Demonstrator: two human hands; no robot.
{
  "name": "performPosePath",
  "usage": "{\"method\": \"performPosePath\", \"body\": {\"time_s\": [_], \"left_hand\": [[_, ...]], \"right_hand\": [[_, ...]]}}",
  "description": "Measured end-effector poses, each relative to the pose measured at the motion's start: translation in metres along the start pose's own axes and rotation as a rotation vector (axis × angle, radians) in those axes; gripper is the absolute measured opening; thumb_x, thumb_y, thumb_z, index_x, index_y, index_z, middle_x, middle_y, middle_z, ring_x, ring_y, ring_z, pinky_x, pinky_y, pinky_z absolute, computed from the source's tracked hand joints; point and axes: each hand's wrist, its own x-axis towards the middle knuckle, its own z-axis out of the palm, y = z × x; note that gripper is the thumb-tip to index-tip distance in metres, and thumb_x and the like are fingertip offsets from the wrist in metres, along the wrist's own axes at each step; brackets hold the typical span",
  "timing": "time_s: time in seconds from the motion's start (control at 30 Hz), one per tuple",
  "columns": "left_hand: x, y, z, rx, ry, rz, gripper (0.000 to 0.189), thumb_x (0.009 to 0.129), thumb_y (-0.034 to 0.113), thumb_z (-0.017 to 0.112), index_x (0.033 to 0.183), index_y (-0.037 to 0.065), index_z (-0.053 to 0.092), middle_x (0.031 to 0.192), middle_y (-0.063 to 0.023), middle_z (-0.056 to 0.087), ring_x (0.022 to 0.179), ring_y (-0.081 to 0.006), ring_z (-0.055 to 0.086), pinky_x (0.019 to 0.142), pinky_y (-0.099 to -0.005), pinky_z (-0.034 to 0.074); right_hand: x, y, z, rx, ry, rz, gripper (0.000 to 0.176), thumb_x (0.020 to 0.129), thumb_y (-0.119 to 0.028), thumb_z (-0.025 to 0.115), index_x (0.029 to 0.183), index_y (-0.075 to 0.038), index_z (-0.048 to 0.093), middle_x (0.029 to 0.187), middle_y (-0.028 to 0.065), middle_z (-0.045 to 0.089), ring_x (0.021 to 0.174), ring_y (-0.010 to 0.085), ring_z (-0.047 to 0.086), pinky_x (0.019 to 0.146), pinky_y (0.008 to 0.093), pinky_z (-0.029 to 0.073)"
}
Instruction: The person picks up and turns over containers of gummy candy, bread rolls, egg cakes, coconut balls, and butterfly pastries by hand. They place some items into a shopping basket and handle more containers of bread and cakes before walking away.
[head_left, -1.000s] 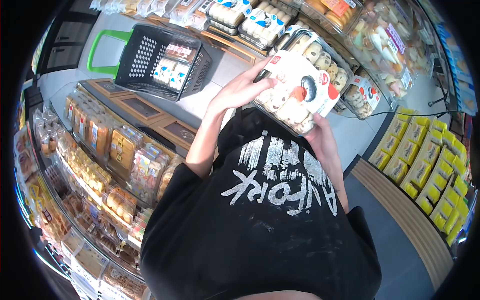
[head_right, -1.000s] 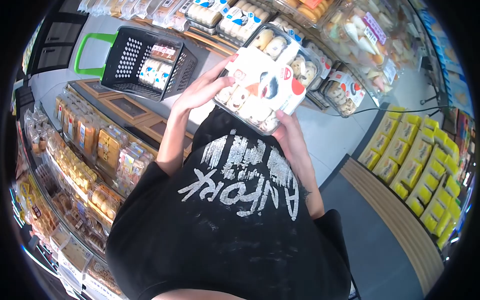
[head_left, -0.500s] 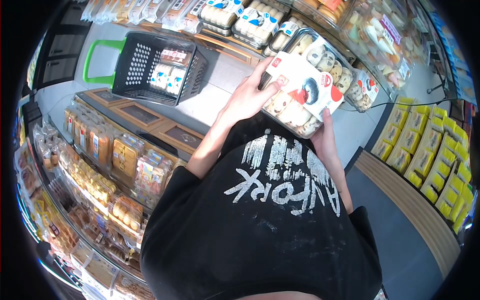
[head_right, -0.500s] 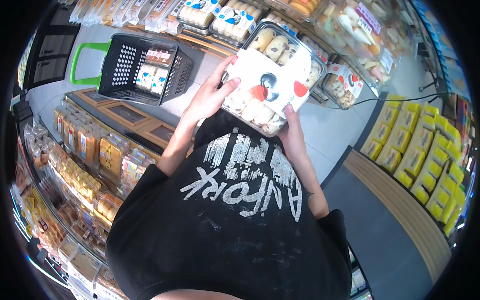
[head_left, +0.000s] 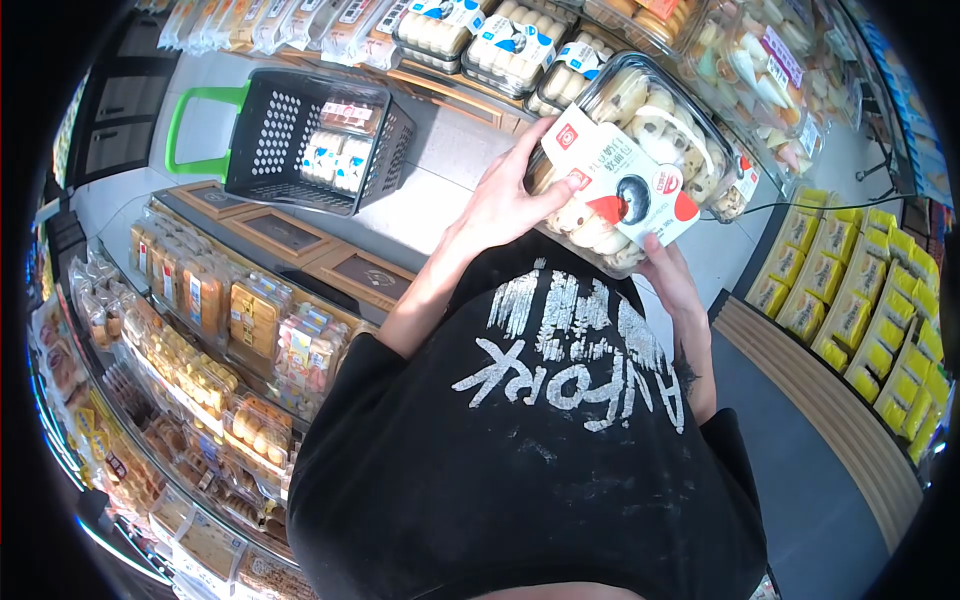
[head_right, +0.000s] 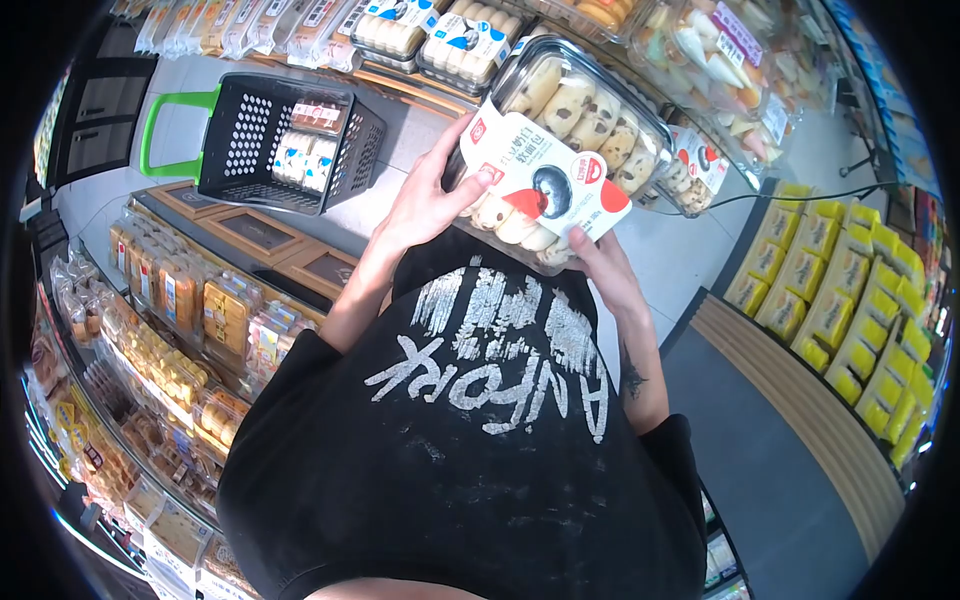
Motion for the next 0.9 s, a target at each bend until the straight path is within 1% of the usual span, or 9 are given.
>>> {"method": "performPosePath", "body": {"time_s": [0.1,0.2,0.23,0.27,0.4,0.47,0.67,0.83,0.9], "left_hand": [[0.0,-0.006,-0.005,0.034,-0.063,0.145,0.091,0.061,0.035,0.075,0.13,-0.001,0.029,0.121,-0.0251,0.045,0.116,-0.0309,0.043,0.096,-0.0364,0.034],[-0.006,0.004,-0.012,0.11,-0.079,0.283,0.102,0.05,0.036,0.082,0.131,0.001,0.03,0.126,-0.0232,0.041,0.119,-0.0304,0.04,0.098,-0.0369,0.031],[-0.009,0.009,-0.013,0.219,-0.04,0.337,0.103,0.046,0.03,0.084,0.13,0.001,0.032,0.127,-0.0206,0.041,0.119,-0.0313,0.04,0.098,-0.0374,0.031],[-0.011,0.006,-0.013,-0.008,-0.068,0.292,0.091,0.052,0.021,0.081,0.129,0.002,0.035,0.128,-0.0183,0.042,0.117,-0.033,0.042,0.096,-0.0377,0.033],[-0.002,0.024,-0.012,0.374,0.203,0.695,0.065,0.063,0.007,0.071,0.121,0.003,0.042,0.122,-0.0191,0.046,0.106,-0.0325,0.051,0.082,-0.0349,0.045],[0.002,0.023,-0.006,0.345,0.3,0.819,0.058,0.066,0.006,0.068,0.118,0.005,0.043,0.121,-0.0217,0.046,0.105,-0.0354,0.051,0.082,-0.0373,0.045],[0.01,0.005,-0.005,0.291,0.275,0.866,0.055,0.07,0.002,0.063,0.12,0.008,0.04,0.121,-0.0211,0.045,0.108,-0.0364,0.048,0.086,-0.0392,0.044],[0.012,-0.011,0.001,0.164,0.121,0.503,0.059,0.071,0.0,0.06,0.125,0.009,0.036,0.125,-0.0191,0.04,0.113,-0.0339,0.043,0.091,-0.0387,0.039],[0.017,0.0,0.012,0.307,0.099,0.51,0.065,0.069,0.0,0.062,0.128,0.009,0.034,0.125,-0.0183,0.038,0.115,-0.0331,0.04,0.093,-0.0382,0.037]], "right_hand": [[-0.002,-0.023,0.007,-0.28,-0.016,-0.144,0.069,0.072,-0.029,0.071,0.123,0.004,0.037,0.114,0.0125,0.051,0.105,0.0183,0.049,0.085,0.0303,0.042],[-0.009,-0.033,-0.003,-0.594,-0.046,0.067,0.06,0.072,-0.024,0.07,0.117,0.004,0.041,0.11,0.013,0.052,0.101,0.0177,0.051,0.084,0.0304,0.043],[-0.013,-0.034,-0.01,-0.658,-0.049,0.047,0.059,0.072,-0.023,0.069,0.117,0.003,0.041,0.111,0.0134,0.051,0.102,0.0186,0.05,0.085,0.0308,0.042],[-0.014,-0.037,-0.014,-0.694,-0.017,-0.022,0.059,0.072,-0.022,0.069,0.118,0.002,0.04,0.112,0.0138,0.05,0.103,0.0195,0.049,0.086,0.0312,0.041],[0.002,-0.045,-0.014,-0.703,0.37,-0.722,0.059,0.072,-0.018,0.069,0.119,-0.001,0.037,0.114,0.0153,0.046,0.107,0.023,0.046,0.09,0.0328,0.039],[0.025,-0.043,-0.011,-0.697,0.531,-1.05,0.059,0.072,-0.016,0.068,0.119,-0.003,0.035,0.116,0.0161,0.044,0.109,0.0247,0.045,0.092,0.0336,0.037],[0.045,-0.042,-0.015,-0.752,0.678,-1.313,0.063,0.07,-0.015,0.068,0.121,-0.005,0.033,0.12,0.0172,0.038,0.113,0.028,0.04,0.096,0.0354,0.033],[0.046,-0.034,-0.027,-0.848,0.711,-1.259,0.067,0.069,-0.018,0.069,0.123,-0.004,0.033,0.123,0.0172,0.035,0.116,0.0292,0.035,0.098,0.0363,0.029],[0.044,-0.019,-0.036,-0.938,0.696,-1.088,0.069,0.068,-0.019,0.07,0.124,-0.003,0.033,0.124,0.0172,0.034,0.117,0.0297,0.034,0.098,0.0366,0.028]]}}
